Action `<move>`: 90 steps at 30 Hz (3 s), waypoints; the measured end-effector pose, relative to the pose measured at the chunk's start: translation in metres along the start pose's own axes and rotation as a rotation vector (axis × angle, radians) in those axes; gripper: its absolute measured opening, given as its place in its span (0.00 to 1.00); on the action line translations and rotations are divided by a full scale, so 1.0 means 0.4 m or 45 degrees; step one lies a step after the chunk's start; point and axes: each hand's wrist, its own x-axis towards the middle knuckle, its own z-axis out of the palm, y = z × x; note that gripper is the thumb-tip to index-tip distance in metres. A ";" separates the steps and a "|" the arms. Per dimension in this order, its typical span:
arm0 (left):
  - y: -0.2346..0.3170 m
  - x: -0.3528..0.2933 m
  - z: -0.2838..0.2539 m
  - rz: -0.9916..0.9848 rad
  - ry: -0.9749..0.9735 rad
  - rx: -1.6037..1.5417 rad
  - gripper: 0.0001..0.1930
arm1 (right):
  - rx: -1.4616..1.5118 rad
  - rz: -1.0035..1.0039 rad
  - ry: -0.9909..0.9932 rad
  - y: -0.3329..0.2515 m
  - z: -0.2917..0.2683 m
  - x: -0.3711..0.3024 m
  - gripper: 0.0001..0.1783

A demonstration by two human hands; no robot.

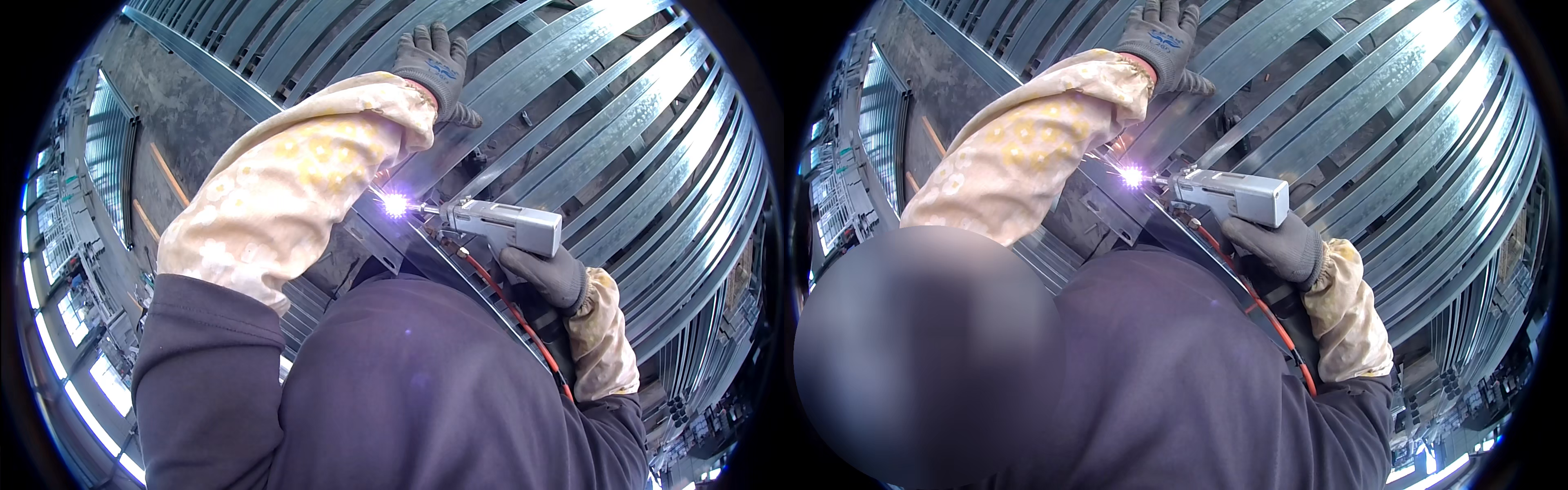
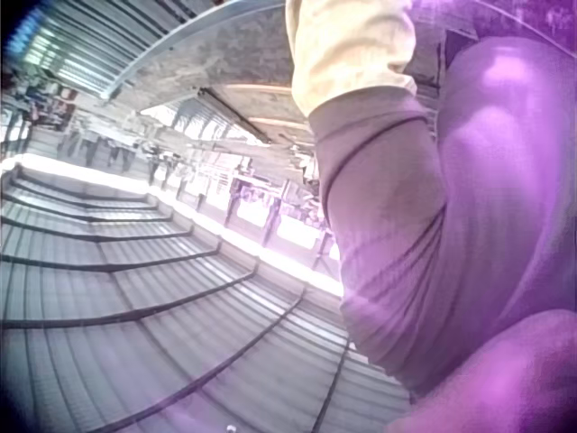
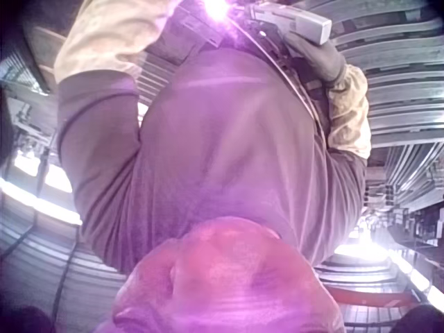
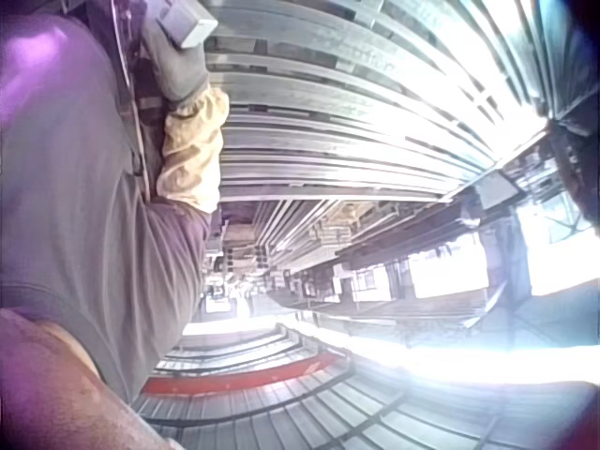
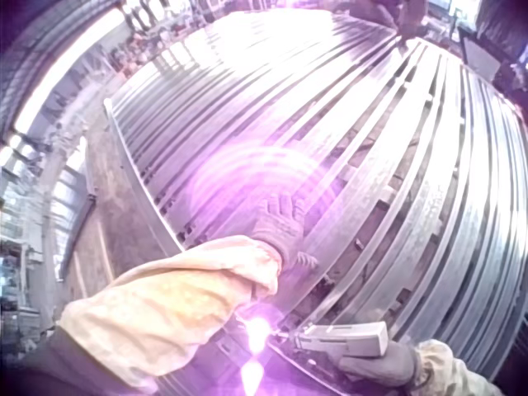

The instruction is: The person uses a handheld welding gun to join metal bars on a large, curved metal frame. They systematically move along the frame, applying welds at the intersections of the bars while wearing protective gloves and a jacket.

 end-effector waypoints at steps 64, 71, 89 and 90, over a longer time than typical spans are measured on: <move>-0.280 -0.555 0.115 -0.411 0.573 -1.016 0.33 | -0.177 -0.097 0.009 -0.004 0.058 -0.057 0.19; -0.267 -0.886 0.366 -0.806 0.592 -0.874 0.28 | -0.262 -0.138 0.045 -0.012 0.067 -0.062 0.20; -0.204 -1.062 0.581 -0.841 0.055 -1.048 0.28 | -0.122 -0.399 0.797 -0.168 0.121 -0.356 0.19; -0.208 -1.040 0.566 -0.774 0.068 -1.083 0.28 | -0.138 -0.451 0.875 -0.178 0.140 -0.392 0.20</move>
